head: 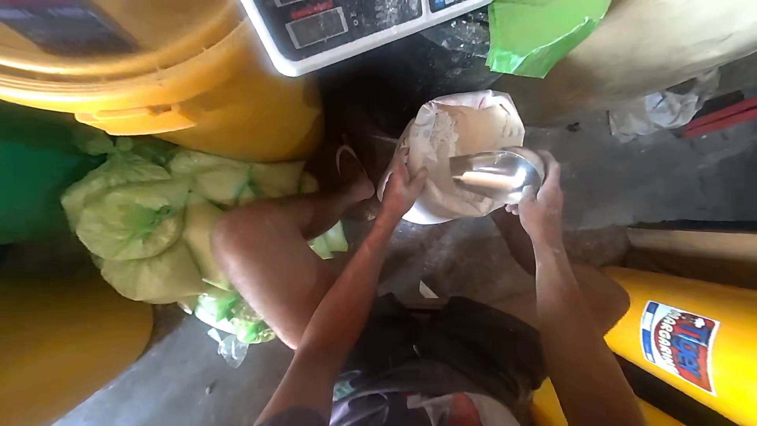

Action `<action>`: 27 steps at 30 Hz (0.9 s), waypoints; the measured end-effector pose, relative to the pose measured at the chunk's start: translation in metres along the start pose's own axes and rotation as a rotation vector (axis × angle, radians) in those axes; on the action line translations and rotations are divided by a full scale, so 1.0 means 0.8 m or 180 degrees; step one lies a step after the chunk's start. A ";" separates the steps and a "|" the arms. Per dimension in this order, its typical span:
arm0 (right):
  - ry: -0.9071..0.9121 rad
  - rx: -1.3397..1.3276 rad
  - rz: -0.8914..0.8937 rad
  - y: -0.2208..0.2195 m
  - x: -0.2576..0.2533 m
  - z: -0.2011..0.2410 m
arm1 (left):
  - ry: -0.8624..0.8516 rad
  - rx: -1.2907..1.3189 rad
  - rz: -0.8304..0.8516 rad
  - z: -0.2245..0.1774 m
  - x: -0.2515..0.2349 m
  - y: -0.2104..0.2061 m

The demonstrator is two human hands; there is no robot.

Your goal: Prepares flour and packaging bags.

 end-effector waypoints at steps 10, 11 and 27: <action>0.0612 0.0143 -0.0141 0.069 -0.042 0.039 | -0.1503 -0.1760 -0.0712 -0.056 0.057 -0.004; 0.0727 0.0216 -0.0124 0.075 -0.044 0.043 | -0.1860 -0.2000 -0.0577 -0.066 0.069 -0.013; 0.1407 0.1262 0.0315 0.033 -0.065 0.089 | -0.2418 -0.2678 -0.0030 -0.035 0.092 -0.039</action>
Point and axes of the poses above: each hand's wrist, its own x-axis away from the middle knuckle, its own y-axis out of the back of the hand, z = x × y, the point moved 2 cm from there along -x, towards the middle knuckle, and after that the axes turned 13 degrees about -z, right-handed, at the moved point
